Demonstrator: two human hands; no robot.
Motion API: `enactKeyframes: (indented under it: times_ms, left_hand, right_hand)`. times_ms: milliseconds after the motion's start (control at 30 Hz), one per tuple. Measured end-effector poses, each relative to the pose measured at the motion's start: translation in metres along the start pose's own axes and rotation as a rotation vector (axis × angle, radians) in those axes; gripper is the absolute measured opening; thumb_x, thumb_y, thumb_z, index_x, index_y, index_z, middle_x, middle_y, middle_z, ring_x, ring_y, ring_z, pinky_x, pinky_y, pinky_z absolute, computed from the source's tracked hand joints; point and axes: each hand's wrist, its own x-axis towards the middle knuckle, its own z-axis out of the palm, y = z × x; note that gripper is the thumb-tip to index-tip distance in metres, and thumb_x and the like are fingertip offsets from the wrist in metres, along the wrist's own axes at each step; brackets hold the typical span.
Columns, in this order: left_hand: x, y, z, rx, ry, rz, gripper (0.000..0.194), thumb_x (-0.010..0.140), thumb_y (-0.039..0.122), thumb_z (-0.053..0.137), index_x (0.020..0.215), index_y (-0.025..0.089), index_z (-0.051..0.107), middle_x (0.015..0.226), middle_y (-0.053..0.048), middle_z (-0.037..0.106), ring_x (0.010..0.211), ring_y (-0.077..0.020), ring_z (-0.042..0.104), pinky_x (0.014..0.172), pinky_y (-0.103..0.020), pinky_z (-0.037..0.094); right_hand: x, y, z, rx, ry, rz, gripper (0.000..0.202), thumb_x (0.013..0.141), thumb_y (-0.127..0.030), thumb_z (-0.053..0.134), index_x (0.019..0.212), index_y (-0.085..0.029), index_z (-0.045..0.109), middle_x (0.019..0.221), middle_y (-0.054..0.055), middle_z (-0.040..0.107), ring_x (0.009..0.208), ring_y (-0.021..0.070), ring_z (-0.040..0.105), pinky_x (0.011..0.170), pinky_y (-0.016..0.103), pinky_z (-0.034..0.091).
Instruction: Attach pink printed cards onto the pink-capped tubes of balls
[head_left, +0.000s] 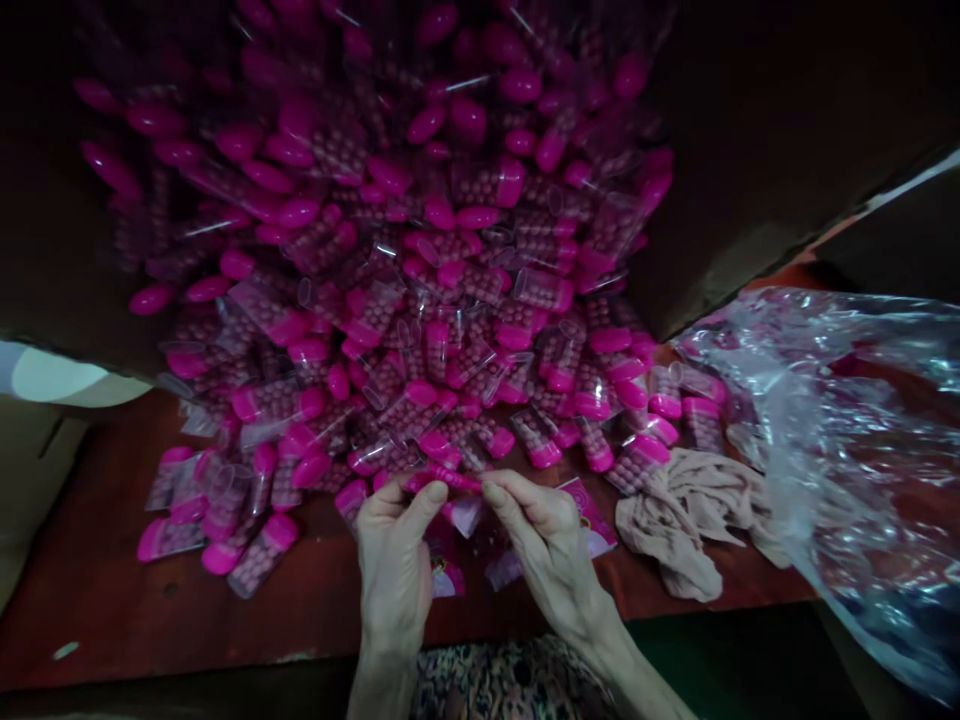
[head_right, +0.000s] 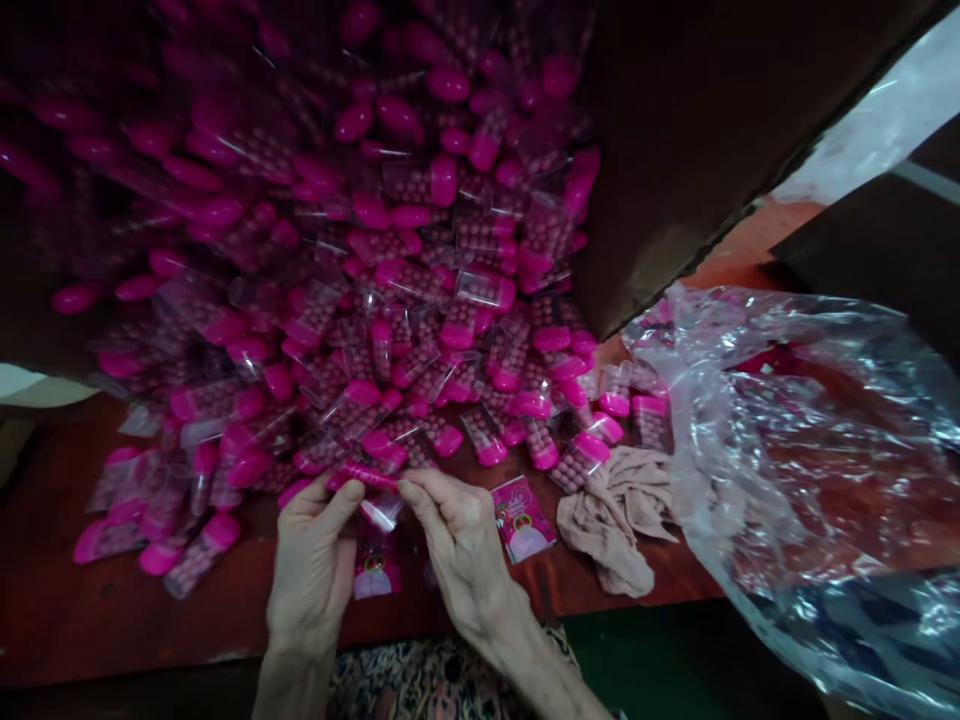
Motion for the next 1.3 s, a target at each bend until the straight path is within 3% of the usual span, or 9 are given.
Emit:
enactKeyframes:
  times_ms: [267,433,533,667,767,900,1000,1133,1300]
  left_hand:
    - [0.011,0.019,-0.013,-0.128,0.136,-0.001,0.020,0.054,0.024,0.080,0.068,0.016,0.068,0.067,-0.001,0.071,0.058,-0.0132,0.063,0.065,-0.027,0.052]
    - [0.015,0.027,-0.025,-0.163,0.222,0.062,0.017,0.056,0.022,0.079,0.062,0.017,0.065,0.061,0.003,0.069,0.054,-0.0092,0.061,0.059,-0.021,0.049]
    - [0.015,0.029,-0.031,-0.170,0.233,0.069,0.015,0.057,0.022,0.078,0.064,0.017,0.066,0.062,0.003,0.069,0.056,-0.0101,0.061,0.059,-0.021,0.050]
    - [0.015,0.027,-0.032,-0.201,0.229,0.040,0.017,0.056,0.023,0.079,0.066,0.018,0.067,0.064,0.003,0.069,0.056,-0.0107,0.062,0.057,-0.022,0.049]
    - [0.014,0.025,-0.029,-0.235,0.224,0.017,0.017,0.054,0.022,0.080,0.064,0.017,0.066,0.062,0.004,0.069,0.055,-0.0093,0.061,0.062,-0.022,0.050]
    - [0.012,0.022,-0.024,-0.256,0.218,-0.034,0.017,0.054,0.020,0.080,0.061,0.016,0.065,0.062,0.003,0.069,0.056,-0.0088,0.062,0.065,-0.021,0.050]
    - [0.011,0.018,-0.019,-0.255,0.223,-0.061,0.017,0.055,0.019,0.080,0.063,0.016,0.065,0.062,0.003,0.069,0.058,-0.0096,0.062,0.064,-0.022,0.050]
    - [0.011,0.013,-0.012,-0.230,0.205,-0.065,0.016,0.057,0.018,0.079,0.066,0.017,0.065,0.063,0.005,0.068,0.056,-0.0069,0.060,0.064,-0.020,0.048]
    - [0.014,0.010,-0.002,-0.251,0.169,-0.030,0.016,0.057,0.019,0.078,0.065,0.016,0.065,0.063,0.003,0.068,0.057,-0.0089,0.061,0.062,-0.021,0.047]
  right_hand:
    - [0.026,0.001,0.016,-0.158,0.110,-0.121,0.025,0.086,-0.032,0.049,0.100,-0.020,0.065,0.082,0.006,0.068,0.070,0.0190,0.059,0.063,0.029,0.046]
    - [0.039,-0.008,0.041,-0.346,0.145,-0.177,0.019,0.087,-0.025,0.046,0.093,-0.018,0.064,0.086,0.009,0.064,0.076,0.0215,0.059,0.065,0.031,0.044]
    - [0.040,-0.010,0.046,-0.446,0.120,-0.169,0.017,0.086,-0.029,0.050,0.088,-0.018,0.062,0.081,0.007,0.061,0.073,0.0218,0.058,0.065,0.032,0.043]
    - [0.035,-0.005,0.050,-0.596,0.052,-0.155,0.015,0.080,-0.026,0.058,0.093,-0.020,0.062,0.095,0.009,0.058,0.087,0.0262,0.055,0.068,0.034,0.043]
    - [0.034,0.001,0.051,-0.474,0.058,-0.133,0.014,0.085,-0.020,0.051,0.091,-0.020,0.063,0.093,0.007,0.056,0.079,0.0200,0.056,0.064,0.029,0.044]
    - [0.036,0.004,0.037,-0.263,0.257,-0.177,0.017,0.085,-0.030,0.052,0.084,-0.019,0.066,0.089,0.006,0.059,0.081,0.0201,0.056,0.071,0.031,0.044]
    - [0.035,0.006,0.016,-0.125,0.363,-0.110,0.025,0.087,-0.038,0.048,0.086,-0.018,0.064,0.075,0.003,0.062,0.071,0.0181,0.057,0.065,0.030,0.045]
    - [0.027,0.009,-0.003,0.076,0.352,0.078,0.036,0.089,-0.047,0.040,0.089,-0.019,0.063,0.059,0.001,0.060,0.060,0.0171,0.058,0.053,0.027,0.045]
    - [0.010,0.006,0.007,0.413,0.178,0.348,0.051,0.087,-0.056,0.034,0.073,-0.018,0.065,0.047,0.005,0.059,0.054,0.0205,0.060,0.045,0.030,0.045]
